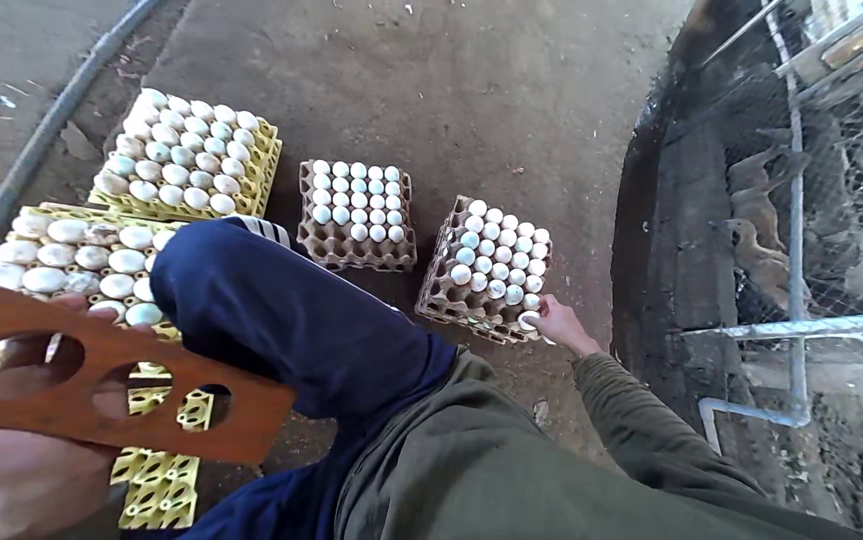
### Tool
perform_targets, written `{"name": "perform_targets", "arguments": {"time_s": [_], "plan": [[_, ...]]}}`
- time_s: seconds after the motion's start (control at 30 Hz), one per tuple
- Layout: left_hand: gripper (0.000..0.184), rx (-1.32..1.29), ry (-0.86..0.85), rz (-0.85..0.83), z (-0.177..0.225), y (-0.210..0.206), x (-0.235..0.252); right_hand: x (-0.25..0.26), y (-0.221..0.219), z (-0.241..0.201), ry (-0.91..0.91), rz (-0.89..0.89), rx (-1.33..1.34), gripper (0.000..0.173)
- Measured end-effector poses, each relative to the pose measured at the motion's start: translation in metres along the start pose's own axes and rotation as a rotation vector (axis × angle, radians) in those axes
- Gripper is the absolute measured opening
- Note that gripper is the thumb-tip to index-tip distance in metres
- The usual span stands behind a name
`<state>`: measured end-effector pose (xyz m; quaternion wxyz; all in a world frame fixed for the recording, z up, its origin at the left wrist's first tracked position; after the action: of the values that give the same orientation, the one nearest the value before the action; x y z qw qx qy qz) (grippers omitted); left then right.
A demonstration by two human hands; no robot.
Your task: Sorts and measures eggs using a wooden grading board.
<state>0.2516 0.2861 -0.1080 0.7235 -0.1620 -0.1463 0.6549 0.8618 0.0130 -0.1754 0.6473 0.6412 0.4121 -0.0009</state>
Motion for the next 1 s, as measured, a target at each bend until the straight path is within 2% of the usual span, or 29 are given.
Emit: {"name": "perform_targets", "arguments": {"time_s": [0.07,0.13,0.17,0.23,0.3,0.33,0.4,0.5,0.6,0.77,0.87,1.0], "plan": [[0.047,-0.044,-0.007,0.012,0.007,-0.004,-0.004,-0.004,0.021,-0.011,-0.001,0.052,0.171,0.053],[0.058,-0.061,-0.025,0.018,0.016,-0.015,-0.007,-0.011,0.037,-0.034,-0.004,0.059,0.577,0.040],[0.068,-0.077,-0.023,0.027,0.020,-0.021,-0.010,-0.017,0.044,-0.052,0.021,0.009,0.802,0.039],[0.087,-0.114,0.006,0.116,0.030,-0.039,-0.014,-0.039,0.055,-0.106,0.230,-0.192,1.146,0.038],[0.087,-0.148,0.057,0.216,0.033,-0.055,-0.019,-0.062,0.058,-0.170,0.566,-0.417,1.281,0.023],[0.084,-0.182,0.079,0.217,0.031,-0.057,-0.021,-0.075,0.055,-0.204,0.694,-0.510,1.296,0.024],[0.083,-0.242,0.124,0.203,0.024,-0.060,-0.021,-0.106,0.044,-0.273,0.892,-0.641,1.241,0.039],[0.086,-0.252,0.136,0.174,0.016,-0.060,-0.021,-0.165,0.018,-0.366,1.127,-0.690,1.003,0.043],[0.085,-0.231,0.138,0.228,0.017,-0.061,-0.024,-0.216,-0.006,-0.427,1.370,-0.476,0.694,0.056],[0.080,-0.286,0.114,0.208,0.022,-0.059,-0.031,-0.252,-0.029,-0.465,1.626,-0.113,0.383,0.049],[0.079,-0.333,0.119,0.205,0.027,-0.059,-0.035,-0.259,-0.036,-0.472,1.725,-0.030,0.340,0.046],[0.079,-0.327,0.126,0.226,0.031,-0.057,-0.036,-0.258,-0.040,-0.479,1.791,-0.025,0.349,0.046]]}}
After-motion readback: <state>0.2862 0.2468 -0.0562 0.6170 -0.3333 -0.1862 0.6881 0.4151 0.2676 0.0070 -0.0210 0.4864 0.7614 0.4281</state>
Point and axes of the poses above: each hand's wrist, its own x-axis towards the middle knuckle, its own y-axis out of the back of the hand, z = x × y, the point moved 4 cm from there along x, towards the middle knuckle
